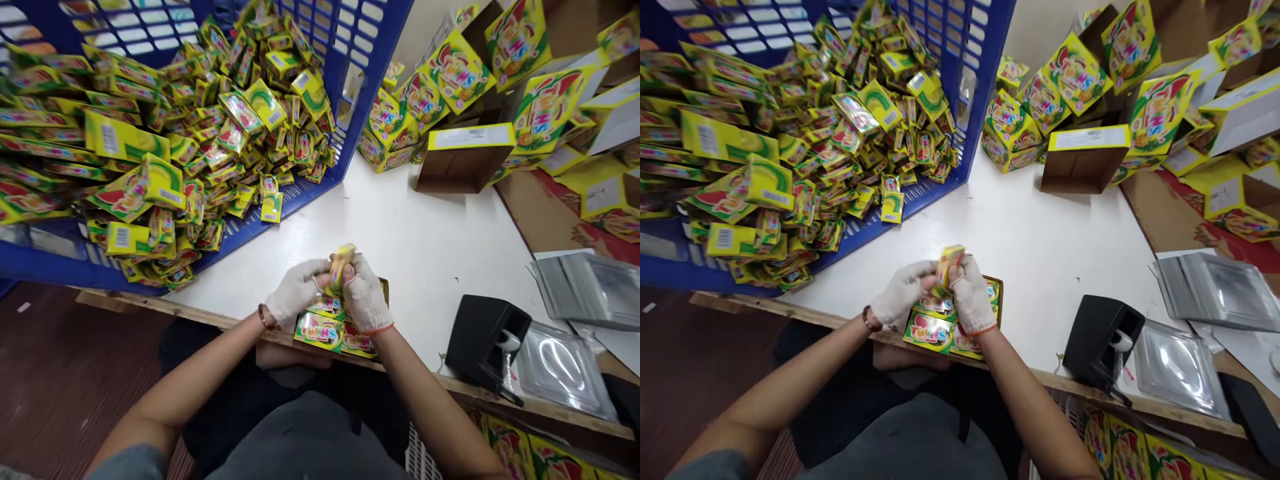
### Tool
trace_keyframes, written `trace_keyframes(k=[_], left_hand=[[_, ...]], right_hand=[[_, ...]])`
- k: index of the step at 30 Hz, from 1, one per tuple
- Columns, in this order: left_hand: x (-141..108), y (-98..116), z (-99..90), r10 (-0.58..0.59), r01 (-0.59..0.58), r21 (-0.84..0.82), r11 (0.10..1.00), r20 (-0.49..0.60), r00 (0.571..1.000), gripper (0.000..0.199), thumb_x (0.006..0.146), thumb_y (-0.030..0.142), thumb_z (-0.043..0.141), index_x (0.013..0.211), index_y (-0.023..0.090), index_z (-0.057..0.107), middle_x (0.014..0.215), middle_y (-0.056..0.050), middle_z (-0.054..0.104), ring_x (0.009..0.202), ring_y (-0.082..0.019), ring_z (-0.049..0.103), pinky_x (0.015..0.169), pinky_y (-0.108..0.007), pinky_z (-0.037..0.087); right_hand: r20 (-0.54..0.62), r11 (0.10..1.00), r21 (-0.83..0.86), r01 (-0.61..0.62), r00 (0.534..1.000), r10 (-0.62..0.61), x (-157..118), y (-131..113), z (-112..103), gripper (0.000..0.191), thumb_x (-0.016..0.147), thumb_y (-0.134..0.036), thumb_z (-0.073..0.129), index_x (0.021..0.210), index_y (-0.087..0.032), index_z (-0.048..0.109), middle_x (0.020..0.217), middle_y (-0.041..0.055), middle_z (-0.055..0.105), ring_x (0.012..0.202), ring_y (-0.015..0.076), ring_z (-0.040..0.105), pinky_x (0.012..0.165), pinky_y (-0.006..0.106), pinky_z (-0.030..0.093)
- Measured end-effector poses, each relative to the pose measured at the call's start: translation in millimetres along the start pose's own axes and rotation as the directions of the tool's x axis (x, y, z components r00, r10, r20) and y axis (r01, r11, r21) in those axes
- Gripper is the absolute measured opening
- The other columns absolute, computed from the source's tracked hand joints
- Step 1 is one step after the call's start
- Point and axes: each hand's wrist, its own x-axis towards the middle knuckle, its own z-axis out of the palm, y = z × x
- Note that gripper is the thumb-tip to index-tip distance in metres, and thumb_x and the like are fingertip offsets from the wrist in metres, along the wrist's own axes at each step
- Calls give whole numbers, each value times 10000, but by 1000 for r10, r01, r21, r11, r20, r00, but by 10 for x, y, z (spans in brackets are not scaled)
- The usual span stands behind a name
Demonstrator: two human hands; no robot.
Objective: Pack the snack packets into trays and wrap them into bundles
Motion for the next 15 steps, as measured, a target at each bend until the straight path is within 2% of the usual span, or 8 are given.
trace_keyframes(k=[1, 2, 5, 8, 10, 13, 15], left_hand=[[-85, 0, 30, 43, -43, 60, 997, 15, 999, 300, 899, 409, 525, 965, 170, 693, 950, -55, 693, 885, -195, 634, 815, -333, 519], [-132, -28, 28, 83, -81, 131, 988, -15, 996, 286, 905, 401, 522, 941, 177, 696, 963, -60, 692, 907, -200, 633, 839, -343, 519], [-44, -217, -184, 182, -87, 356, 931, -242, 953, 238, 893, 360, 560, 1006, 184, 676, 1091, -87, 673, 1046, -223, 615, 958, -385, 494], [328, -455, -575, 209, 75, 555, 829, -429, 879, 287, 810, 265, 673, 1074, 157, 638, 1203, -113, 617, 1200, -267, 527, 1087, -441, 400], [650, -604, -802, 182, 193, 579, 792, -526, 831, 407, 729, 231, 761, 1090, 128, 606, 1253, -134, 563, 1239, -298, 456, 1115, -472, 345], [1078, -801, -998, 134, 258, 542, 800, -580, 804, 557, 622, 221, 855, 1081, 115, 557, 1293, -154, 500, 1239, -322, 378, 1116, -521, 277], [1269, -910, -1053, 91, 287, 504, 814, -600, 795, 638, 569, 188, 884, 1093, 104, 530, 1302, -174, 473, 1234, -333, 356, 1110, -544, 245]], right_hand=[[20, 999, 32, -9, 1000, 9, 76, -31, 2, 445, 925, -544, 490, 1174, -182, 560, 1073, 87, 689, 928, 216, 655, 816, 356, 555], [35, 999, 35, -11, 999, 9, 140, -50, -9, 421, 916, -536, 496, 1141, -187, 572, 1033, 74, 693, 894, 210, 651, 788, 348, 552], [84, 986, -154, 55, 996, -43, 266, -48, -94, 316, 894, -435, 532, 1083, -205, 636, 1009, 57, 698, 928, 221, 635, 839, 369, 525], [166, 900, -389, 195, 976, -139, 309, 15, -136, 192, 873, -312, 550, 952, -217, 697, 950, 53, 687, 939, 223, 620, 892, 380, 492], [199, 846, -460, 269, 960, -198, 312, 68, -101, 166, 876, -264, 551, 877, -214, 709, 892, 58, 659, 889, 213, 613, 849, 363, 496], [171, 763, -556, 328, 944, -281, 304, 143, 6, 192, 896, -253, 554, 796, -208, 712, 865, 74, 633, 858, 216, 600, 800, 361, 502], [171, 698, -618, 363, 928, -331, 295, 185, 73, 205, 912, -245, 539, 819, -209, 718, 897, 83, 657, 902, 226, 608, 869, 390, 497]])
